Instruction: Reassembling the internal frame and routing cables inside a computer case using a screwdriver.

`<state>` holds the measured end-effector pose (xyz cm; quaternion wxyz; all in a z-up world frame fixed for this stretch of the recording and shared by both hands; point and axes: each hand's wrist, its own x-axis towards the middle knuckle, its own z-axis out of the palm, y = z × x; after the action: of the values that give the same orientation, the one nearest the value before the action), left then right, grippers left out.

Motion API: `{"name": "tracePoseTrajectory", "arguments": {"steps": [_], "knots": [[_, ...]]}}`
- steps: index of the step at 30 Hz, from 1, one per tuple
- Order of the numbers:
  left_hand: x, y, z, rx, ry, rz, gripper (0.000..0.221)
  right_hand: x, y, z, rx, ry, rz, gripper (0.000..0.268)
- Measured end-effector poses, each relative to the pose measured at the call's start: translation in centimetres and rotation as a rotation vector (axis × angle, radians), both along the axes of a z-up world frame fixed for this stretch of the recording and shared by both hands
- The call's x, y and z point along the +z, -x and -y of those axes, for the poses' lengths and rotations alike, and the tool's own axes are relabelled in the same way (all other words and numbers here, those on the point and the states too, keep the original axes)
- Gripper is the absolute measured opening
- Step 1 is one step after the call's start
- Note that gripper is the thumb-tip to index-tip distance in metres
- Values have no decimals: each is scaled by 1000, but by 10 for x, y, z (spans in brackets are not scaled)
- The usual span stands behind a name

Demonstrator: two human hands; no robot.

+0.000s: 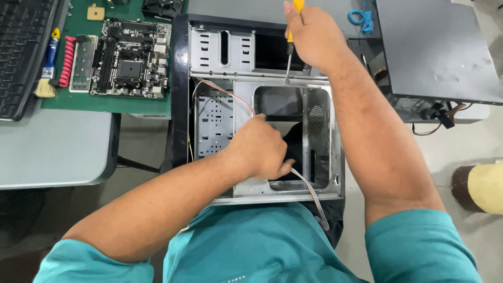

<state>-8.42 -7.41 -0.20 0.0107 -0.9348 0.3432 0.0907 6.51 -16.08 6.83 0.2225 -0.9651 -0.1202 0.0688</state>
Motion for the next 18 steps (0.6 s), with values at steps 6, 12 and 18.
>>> {"name": "tracePoseTrajectory", "arguments": {"steps": [6, 12, 18], "knots": [[0, 1, 0, -5, -2, 15, 57, 13, 15, 2, 119, -19, 98, 51], [2, 0, 0, -3, -22, -12, 57, 2, 11, 23, 269, 12, 391, 46], [-6, -1, -1, -18, 4, 32, 59, -7, 13, 29, 230, -111, 380, 59]]}}
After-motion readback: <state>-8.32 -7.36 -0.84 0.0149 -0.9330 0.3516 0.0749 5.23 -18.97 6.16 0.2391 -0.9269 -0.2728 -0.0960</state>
